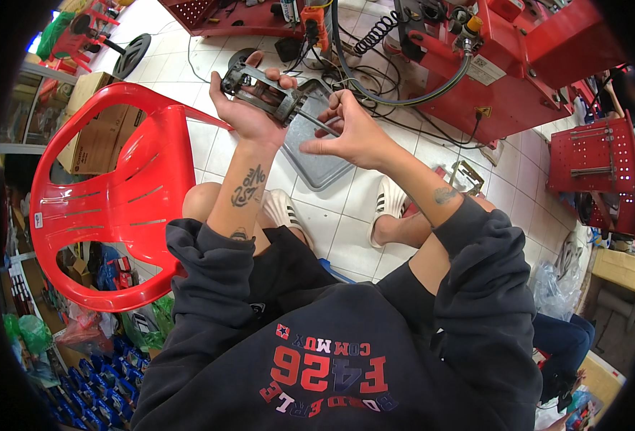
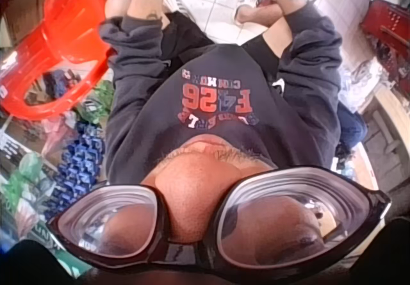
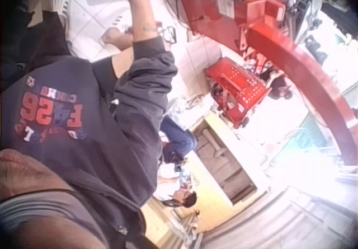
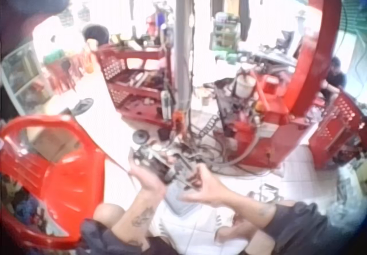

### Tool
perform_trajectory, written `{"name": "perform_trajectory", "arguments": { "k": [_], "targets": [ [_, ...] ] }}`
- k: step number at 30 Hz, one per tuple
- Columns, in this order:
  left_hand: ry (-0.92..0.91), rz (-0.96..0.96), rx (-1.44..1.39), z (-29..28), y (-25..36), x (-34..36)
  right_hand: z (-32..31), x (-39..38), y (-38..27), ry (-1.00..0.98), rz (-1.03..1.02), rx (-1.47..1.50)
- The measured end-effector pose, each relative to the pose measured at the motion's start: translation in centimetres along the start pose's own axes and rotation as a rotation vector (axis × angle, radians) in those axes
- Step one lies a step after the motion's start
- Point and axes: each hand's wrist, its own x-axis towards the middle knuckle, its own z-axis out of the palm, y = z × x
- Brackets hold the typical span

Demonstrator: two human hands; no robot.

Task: The person sits on the floor and uses a screwdriver to manipulate a cylindrical mechanical component. They repeatedly insert the tool into the part, rotate it, and adjust the internal mechanism while holding the object in their hands.

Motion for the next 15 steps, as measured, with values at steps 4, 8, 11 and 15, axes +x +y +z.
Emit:
{"name": "perform_trajectory", "arguments": {
  "k": [4, 8, 11, 15],
  "targets": [
    [-0.008, -0.001, -0.004, 0.0, 0.0, 0.0, -0.6, 0.5, -0.3, -0.170, 0.074, 0.165],
    [-0.030, -0.001, 0.005, 0.1, -0.4, 0.2, -1.5, 1.6, 1.5, -0.289, 0.019, 0.060],
    [-0.017, 0.000, 0.002, -0.2, -0.3, 0.2, 0.3, 0.2, 1.2, -0.099, -0.040, -0.006],
    [-0.023, 0.009, 0.006, -0.2, -0.2, 0.2, 0.6, -0.3, -1.1, -0.070, 0.110, 0.077]
  ]
}}
